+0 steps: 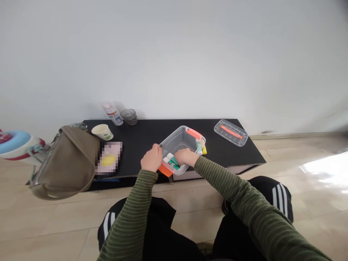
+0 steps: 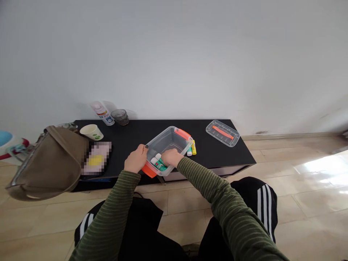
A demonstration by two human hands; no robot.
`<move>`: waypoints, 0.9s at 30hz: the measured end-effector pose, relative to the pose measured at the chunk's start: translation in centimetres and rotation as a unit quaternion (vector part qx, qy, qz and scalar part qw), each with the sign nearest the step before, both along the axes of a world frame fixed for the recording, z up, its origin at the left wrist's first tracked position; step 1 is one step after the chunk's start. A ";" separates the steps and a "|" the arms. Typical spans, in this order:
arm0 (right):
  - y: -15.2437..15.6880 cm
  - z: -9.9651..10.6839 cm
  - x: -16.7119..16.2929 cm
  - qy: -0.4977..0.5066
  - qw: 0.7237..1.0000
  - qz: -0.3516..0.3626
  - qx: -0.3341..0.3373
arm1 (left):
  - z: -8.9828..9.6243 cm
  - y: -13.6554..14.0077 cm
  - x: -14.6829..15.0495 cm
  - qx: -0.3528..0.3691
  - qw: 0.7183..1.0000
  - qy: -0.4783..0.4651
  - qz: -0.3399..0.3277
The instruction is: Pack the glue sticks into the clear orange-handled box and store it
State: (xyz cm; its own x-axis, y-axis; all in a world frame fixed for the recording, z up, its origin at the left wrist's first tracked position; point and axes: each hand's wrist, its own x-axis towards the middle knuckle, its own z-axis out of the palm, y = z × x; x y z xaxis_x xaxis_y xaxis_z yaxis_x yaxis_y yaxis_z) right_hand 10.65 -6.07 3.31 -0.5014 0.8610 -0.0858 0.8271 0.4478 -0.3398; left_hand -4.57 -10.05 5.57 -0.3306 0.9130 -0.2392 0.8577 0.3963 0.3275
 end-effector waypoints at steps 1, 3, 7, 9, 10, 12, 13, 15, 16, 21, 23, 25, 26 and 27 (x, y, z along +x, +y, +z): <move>-0.1 0.2 0.0 0.003 1.000 -0.004 0.003 | -0.1 0.0 0.0 -0.001 1.000 0.002 0.000; 0.0 0.9 0.1 0.004 1.000 -0.006 0.010 | -0.1 0.0 0.0 -0.002 1.000 0.003 -0.001; 0.8 2.6 2.2 0.036 0.998 -0.026 0.053 | -0.1 -0.1 0.0 0.001 1.000 0.001 -0.005; 1.6 3.1 4.7 0.111 0.985 -0.071 0.115 | -0.1 -0.1 0.0 0.004 1.000 -0.002 -0.004; 2.2 3.0 6.3 0.166 0.968 -0.109 0.153 | -0.2 -0.1 0.0 0.006 1.000 -0.003 -0.003; 3.6 2.2 9.7 0.255 0.927 -0.191 0.197 | -0.3 -0.1 0.0 0.010 1.000 -0.005 0.000; 4.3 1.5 11.4 0.277 0.911 -0.229 0.200 | -0.4 0.0 0.0 0.010 1.000 -0.005 0.002; 5.5 -0.5 14.2 0.263 0.908 -0.287 0.155 | -0.5 0.1 0.0 0.010 1.000 -0.005 0.005; 5.9 -1.6 15.2 0.232 0.918 -0.302 0.110 | -0.5 0.1 -0.1 0.009 1.000 -0.005 0.006; 6.2 -6.8 16.7 0.126 0.946 -0.293 -0.048 | -0.4 0.3 0.0 0.003 1.000 -0.002 0.008; 6.0 -7.9 16.3 0.123 0.948 -0.289 -0.059 | -0.3 0.3 0.1 0.001 1.000 -0.001 0.009; 5.8 -8.3 15.8 0.113 0.949 -0.287 -0.066 | -0.1 0.2 0.2 0.000 1.000 -0.002 0.009; 5.7 -8.4 15.6 0.104 0.950 -0.287 -0.068 | -0.1 0.2 0.3 0.001 1.000 -0.003 0.009; 5.7 -8.4 15.4 0.093 0.950 -0.290 -0.069 | -0.1 0.2 0.3 0.001 1.000 -0.003 0.008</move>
State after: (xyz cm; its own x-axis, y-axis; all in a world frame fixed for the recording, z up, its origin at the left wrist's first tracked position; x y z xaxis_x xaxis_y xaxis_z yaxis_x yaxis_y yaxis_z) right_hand 26.06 -0.36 -5.05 0.0364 0.9839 -0.1748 0.8405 -0.1248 -0.5272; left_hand -4.28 -9.85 5.49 -0.3443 0.9079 -0.2390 0.8491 0.4097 0.3335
